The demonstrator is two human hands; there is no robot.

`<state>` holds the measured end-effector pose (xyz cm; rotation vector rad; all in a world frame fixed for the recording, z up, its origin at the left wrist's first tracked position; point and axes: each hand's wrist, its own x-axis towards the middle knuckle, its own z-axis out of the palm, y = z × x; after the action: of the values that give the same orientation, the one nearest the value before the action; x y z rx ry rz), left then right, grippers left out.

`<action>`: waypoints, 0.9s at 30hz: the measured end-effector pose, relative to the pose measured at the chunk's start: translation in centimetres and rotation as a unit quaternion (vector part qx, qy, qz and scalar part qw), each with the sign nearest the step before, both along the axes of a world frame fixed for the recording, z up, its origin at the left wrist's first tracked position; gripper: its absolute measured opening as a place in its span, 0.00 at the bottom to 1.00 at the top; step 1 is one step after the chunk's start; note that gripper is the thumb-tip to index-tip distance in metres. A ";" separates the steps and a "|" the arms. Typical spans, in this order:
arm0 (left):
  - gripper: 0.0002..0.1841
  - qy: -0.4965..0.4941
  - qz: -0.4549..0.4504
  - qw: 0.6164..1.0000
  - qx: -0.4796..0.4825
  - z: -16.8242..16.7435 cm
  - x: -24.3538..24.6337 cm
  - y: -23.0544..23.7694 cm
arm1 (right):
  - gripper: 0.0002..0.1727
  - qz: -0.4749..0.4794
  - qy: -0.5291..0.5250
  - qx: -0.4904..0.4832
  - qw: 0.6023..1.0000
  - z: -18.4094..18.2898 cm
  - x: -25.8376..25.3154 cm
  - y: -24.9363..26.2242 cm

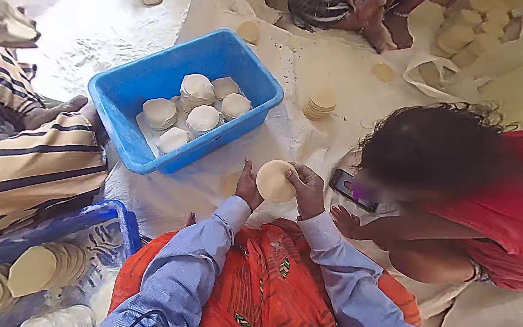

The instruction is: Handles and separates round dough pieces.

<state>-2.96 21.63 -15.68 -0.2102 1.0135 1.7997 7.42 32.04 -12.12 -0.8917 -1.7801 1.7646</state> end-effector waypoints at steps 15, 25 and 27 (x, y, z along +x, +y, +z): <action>0.16 0.103 0.000 0.991 -0.082 5.0 0.4 1.3 | 0.33 -0.114 -0.071 -0.225 0.965 -1.7 -0.3 2.7; 0.17 0.120 -0.092 0.970 -0.188 3.3 1.0 1.6 | 0.25 -0.030 -0.023 -0.484 0.874 -1.9 0.1 1.9; 0.17 0.162 -0.100 0.962 -0.198 3.2 0.9 1.9 | 0.17 -0.042 -0.050 -0.452 0.890 -2.3 0.4 2.1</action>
<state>-2.06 23.57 -12.52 -0.0539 1.5708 1.4610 7.83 34.09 -14.38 -1.3838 -0.8644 2.5452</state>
